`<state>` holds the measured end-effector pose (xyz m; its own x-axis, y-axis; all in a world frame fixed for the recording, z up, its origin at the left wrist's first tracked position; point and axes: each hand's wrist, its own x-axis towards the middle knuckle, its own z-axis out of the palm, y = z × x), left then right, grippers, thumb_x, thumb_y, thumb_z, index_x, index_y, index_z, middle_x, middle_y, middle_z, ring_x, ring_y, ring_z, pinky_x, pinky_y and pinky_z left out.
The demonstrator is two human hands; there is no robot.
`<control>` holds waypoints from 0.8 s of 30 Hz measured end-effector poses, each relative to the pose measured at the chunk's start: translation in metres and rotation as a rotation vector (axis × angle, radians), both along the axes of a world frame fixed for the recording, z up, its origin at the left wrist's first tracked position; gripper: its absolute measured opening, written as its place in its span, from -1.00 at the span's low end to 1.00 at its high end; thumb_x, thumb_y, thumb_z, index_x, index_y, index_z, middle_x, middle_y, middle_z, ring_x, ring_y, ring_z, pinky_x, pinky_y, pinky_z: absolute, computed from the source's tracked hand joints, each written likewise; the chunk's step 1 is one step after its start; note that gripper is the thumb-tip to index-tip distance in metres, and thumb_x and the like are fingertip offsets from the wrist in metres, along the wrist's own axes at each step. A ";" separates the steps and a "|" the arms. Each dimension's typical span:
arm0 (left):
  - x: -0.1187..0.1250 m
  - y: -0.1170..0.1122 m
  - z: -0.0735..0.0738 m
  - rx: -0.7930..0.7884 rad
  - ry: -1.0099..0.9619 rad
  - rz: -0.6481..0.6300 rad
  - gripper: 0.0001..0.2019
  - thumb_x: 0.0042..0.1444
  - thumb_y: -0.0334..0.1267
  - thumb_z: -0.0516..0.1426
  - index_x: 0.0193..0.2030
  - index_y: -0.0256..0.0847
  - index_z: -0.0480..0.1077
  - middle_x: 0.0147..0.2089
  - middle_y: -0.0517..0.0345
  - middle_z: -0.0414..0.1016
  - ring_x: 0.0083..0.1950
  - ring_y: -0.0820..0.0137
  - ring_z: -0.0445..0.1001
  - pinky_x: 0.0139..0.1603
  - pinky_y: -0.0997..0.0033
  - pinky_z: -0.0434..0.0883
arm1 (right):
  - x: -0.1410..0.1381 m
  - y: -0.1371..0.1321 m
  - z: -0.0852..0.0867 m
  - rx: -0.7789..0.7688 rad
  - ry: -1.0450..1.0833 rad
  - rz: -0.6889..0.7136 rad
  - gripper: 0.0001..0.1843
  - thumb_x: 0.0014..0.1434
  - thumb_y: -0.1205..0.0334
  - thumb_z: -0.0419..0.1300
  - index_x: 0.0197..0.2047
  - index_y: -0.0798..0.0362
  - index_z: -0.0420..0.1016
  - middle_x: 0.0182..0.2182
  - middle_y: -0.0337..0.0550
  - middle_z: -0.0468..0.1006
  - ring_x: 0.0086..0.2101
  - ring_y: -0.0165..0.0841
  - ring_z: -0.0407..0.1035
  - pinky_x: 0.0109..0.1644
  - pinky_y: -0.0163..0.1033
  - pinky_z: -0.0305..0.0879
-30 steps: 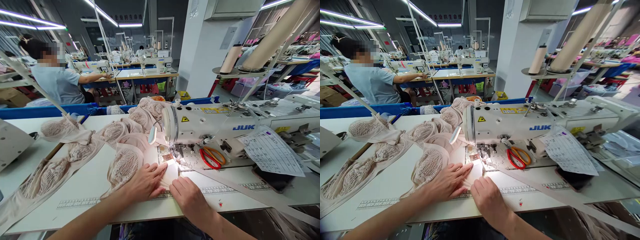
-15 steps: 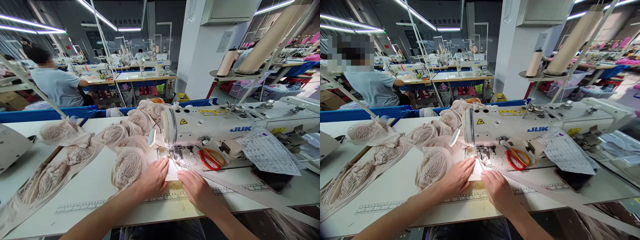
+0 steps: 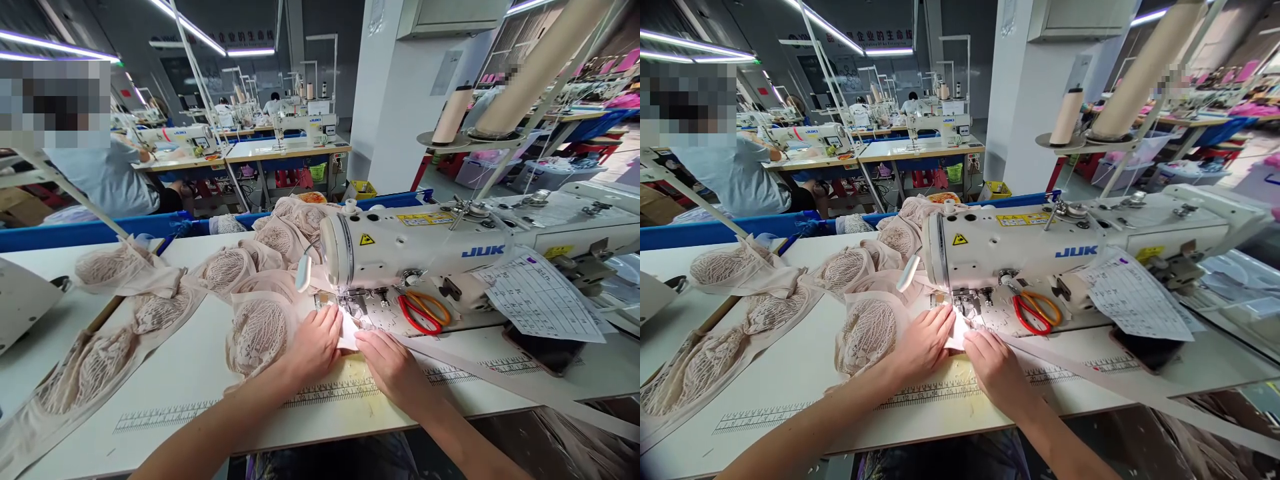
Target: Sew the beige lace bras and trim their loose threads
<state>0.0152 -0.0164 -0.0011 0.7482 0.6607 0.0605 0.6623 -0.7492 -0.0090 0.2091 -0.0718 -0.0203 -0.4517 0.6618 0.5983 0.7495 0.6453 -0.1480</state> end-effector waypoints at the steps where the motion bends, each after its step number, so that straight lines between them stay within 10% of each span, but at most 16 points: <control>1: 0.001 0.001 0.000 0.010 0.002 0.001 -0.41 0.24 -0.22 0.00 0.34 -0.56 0.17 0.37 -0.40 0.23 0.34 -0.08 0.27 0.22 0.02 0.32 | 0.000 0.000 -0.001 0.013 0.001 -0.003 -0.61 0.18 0.62 -0.07 -0.07 0.12 0.42 -0.17 -0.02 0.57 -0.14 -0.23 0.48 -0.02 -0.06 0.52; 24: 0.004 0.014 -0.026 0.087 -0.140 0.010 -0.43 0.15 -0.28 0.02 0.26 -0.62 0.27 0.29 -0.48 0.33 0.27 -0.12 0.34 0.20 -0.02 0.34 | -0.003 0.005 -0.004 0.020 -0.052 -0.033 -0.59 0.23 0.58 -0.08 0.00 0.16 0.48 -0.18 0.01 0.59 -0.11 -0.23 0.48 0.01 -0.05 0.53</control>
<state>0.0189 -0.0023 -0.0275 0.7221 0.6556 0.2208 0.6688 -0.7432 0.0197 0.2060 -0.0667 -0.0244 -0.4603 0.6652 0.5880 0.7770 0.6222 -0.0957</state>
